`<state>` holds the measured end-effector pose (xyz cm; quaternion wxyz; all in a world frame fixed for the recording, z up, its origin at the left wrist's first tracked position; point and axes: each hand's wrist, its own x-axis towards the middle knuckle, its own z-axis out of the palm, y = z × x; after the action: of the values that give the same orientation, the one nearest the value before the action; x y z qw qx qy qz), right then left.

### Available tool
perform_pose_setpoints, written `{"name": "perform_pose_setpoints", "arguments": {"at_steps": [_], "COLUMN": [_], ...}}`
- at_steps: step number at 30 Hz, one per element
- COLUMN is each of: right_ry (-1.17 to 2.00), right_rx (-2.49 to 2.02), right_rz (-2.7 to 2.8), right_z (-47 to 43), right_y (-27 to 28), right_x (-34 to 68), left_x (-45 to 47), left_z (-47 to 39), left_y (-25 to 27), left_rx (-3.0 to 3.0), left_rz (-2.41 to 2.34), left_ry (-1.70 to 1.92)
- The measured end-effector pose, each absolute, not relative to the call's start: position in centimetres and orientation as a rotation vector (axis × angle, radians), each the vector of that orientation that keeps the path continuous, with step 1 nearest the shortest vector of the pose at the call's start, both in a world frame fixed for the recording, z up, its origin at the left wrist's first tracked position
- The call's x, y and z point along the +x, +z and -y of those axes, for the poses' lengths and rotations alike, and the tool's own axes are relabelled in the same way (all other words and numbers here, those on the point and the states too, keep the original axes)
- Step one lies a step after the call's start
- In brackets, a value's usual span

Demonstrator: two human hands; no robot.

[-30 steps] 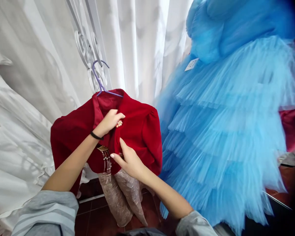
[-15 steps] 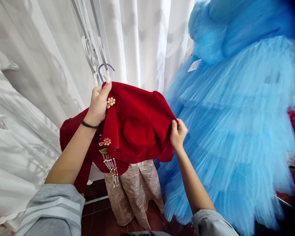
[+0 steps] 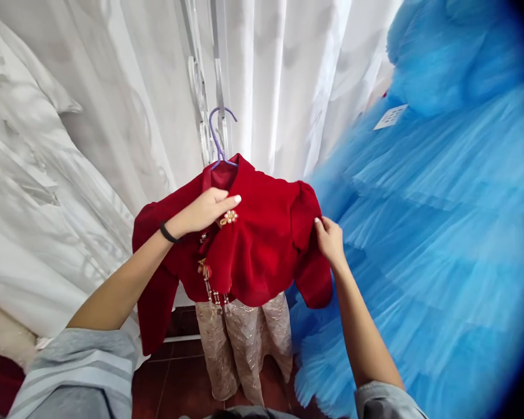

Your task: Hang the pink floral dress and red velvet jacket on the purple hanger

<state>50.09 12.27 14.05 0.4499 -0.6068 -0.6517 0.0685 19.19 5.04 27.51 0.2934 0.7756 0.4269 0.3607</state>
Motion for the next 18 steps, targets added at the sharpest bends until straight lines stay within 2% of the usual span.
{"name": "perform_pose_setpoints", "arguments": {"at_steps": [2,4,6,8,11,15,18], "right_ry": [0.327,0.371,0.147,-0.139,-0.317,-0.222,-0.027], "right_rx": [-1.561,-1.715,-1.83,-1.703,-1.262,-0.955,-0.972], "right_rz": [1.798,1.947,1.854,1.657,1.636,1.933,2.057], "right_z": [-12.3,-11.6,-10.4,-9.3,-9.0,-11.0,-12.9], "right_y": [13.3,13.4,14.9,17.7,22.4,26.1,27.8], "right_x": [49.7,49.5,49.3,48.3,44.5,38.8,37.8], "left_x": [18.4,17.1,15.4,13.7,12.4,12.7,12.3], "left_z": [-4.7,-4.0,-3.1,-2.5,-3.0,-4.4,-4.9], "left_y": [26.1,25.0,24.9,25.4,26.3,27.2,28.6], "left_rx": [2.011,2.033,2.216,2.516,2.955,3.124,3.008], "left_rz": [-1.23,-1.232,-1.272,-1.411,-1.584,-1.619,-1.611], "left_ry": [0.76,0.742,1.008,1.284,1.223,0.949,1.037]}}
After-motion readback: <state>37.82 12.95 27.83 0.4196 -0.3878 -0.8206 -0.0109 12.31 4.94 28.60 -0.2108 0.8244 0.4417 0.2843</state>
